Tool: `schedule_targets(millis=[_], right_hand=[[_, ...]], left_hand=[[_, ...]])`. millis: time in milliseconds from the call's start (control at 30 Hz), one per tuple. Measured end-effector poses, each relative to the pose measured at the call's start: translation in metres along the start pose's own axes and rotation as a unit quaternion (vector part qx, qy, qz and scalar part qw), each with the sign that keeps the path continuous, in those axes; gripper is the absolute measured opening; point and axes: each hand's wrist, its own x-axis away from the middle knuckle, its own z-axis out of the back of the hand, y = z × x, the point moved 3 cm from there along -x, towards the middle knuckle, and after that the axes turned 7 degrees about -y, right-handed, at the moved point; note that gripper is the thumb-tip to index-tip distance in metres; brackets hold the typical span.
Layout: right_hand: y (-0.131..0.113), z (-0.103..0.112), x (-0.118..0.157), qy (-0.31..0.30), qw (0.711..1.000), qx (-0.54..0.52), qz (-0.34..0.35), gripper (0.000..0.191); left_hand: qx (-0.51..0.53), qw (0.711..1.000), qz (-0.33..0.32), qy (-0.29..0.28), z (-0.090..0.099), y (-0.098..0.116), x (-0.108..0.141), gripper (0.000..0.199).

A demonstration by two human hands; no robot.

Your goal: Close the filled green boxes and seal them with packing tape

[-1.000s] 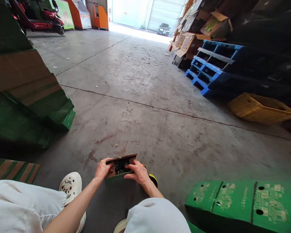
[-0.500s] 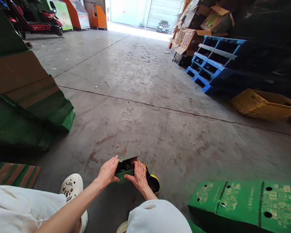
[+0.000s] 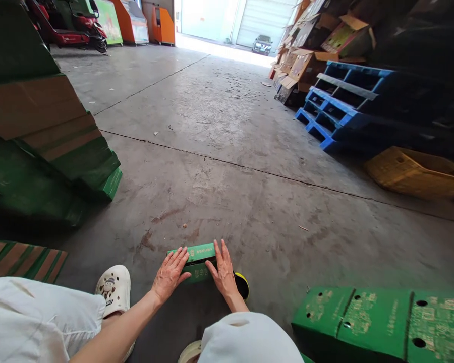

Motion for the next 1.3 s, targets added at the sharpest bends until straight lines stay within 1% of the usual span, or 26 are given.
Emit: schedule_targets(millis=[33,100,167,200,267,333,367,400,467,600,733,767,800,900,933,1000,1067,1167,1233,1300], right_hand=[[-0.001,0.001,-0.002,-0.031,0.999,0.019,0.018,0.065],[-0.002,0.002,-0.006,-0.080,0.995,0.050,0.037,0.057],[-0.003,0.002,-0.007,-0.098,0.992,0.067,0.038,0.055],[-0.003,0.002,-0.007,-0.099,0.992,0.072,0.037,0.055],[-0.004,0.001,-0.007,-0.090,0.991,0.087,0.038,0.055],[-0.005,0.000,-0.007,-0.079,0.990,0.107,0.041,0.055],[-0.005,-0.001,-0.006,-0.074,0.990,0.116,0.042,0.055],[-0.006,-0.002,-0.006,-0.071,0.989,0.125,0.044,0.055],[-0.008,-0.004,-0.006,-0.066,0.987,0.139,0.048,0.055],[-0.010,-0.005,-0.005,-0.061,0.984,0.155,0.055,0.056],[-0.011,-0.004,0.000,-0.050,0.982,0.165,0.073,0.060],[-0.010,-0.004,0.001,-0.047,0.981,0.168,0.085,0.066],[-0.010,-0.004,0.002,-0.047,0.979,0.171,0.103,0.078],[-0.008,-0.004,-0.002,-0.061,0.968,0.176,0.169,0.130],[-0.007,-0.004,-0.005,-0.070,0.964,0.178,0.185,0.140],[-0.007,-0.002,-0.017,-0.097,0.959,0.184,0.193,0.152],[-0.007,0.002,-0.029,-0.130,0.958,0.186,0.176,0.153],[-0.009,0.011,-0.040,-0.183,0.957,0.166,0.154,0.146],[-0.011,0.014,-0.039,-0.208,0.954,0.152,0.154,0.142],[-0.012,0.013,-0.034,-0.214,0.954,0.146,0.150,0.140]], left_hand=[[-0.003,1.000,0.002,-0.001,-0.001,0.001,0.001,0.054],[-0.013,1.000,0.008,-0.012,-0.002,0.003,0.001,0.053],[-0.021,0.999,0.015,-0.031,-0.003,0.009,-0.002,0.058],[-0.023,0.999,0.017,-0.045,-0.005,0.013,-0.006,0.067],[-0.022,0.996,0.024,-0.079,-0.008,0.024,-0.016,0.099],[-0.022,0.992,0.054,-0.113,-0.011,0.033,-0.028,0.129],[-0.022,0.989,0.075,-0.125,-0.011,0.036,-0.033,0.137],[-0.021,0.987,0.093,-0.132,-0.012,0.039,-0.038,0.141],[-0.012,0.985,0.100,-0.137,-0.010,0.041,-0.042,0.137],[0.011,0.991,0.045,-0.125,-0.002,0.039,-0.037,0.118],[0.025,0.994,0.028,-0.107,0.000,0.033,-0.030,0.107],[0.029,0.994,0.025,-0.107,0.000,0.032,-0.030,0.105],[0.032,0.993,0.022,-0.108,-0.002,0.031,-0.030,0.103],[0.035,0.993,0.021,-0.113,-0.005,0.028,-0.033,0.101],[0.034,0.993,0.023,-0.112,-0.005,0.027,-0.034,0.101],[0.034,0.993,0.027,-0.108,-0.004,0.025,-0.037,0.100],[0.036,0.994,0.026,-0.103,-0.002,0.023,-0.039,0.098],[0.043,0.994,0.023,-0.097,0.000,0.023,-0.040,0.096],[0.043,0.994,0.026,-0.099,0.002,0.024,-0.040,0.095],[0.036,0.993,0.030,-0.106,0.003,0.027,-0.039,0.099]])
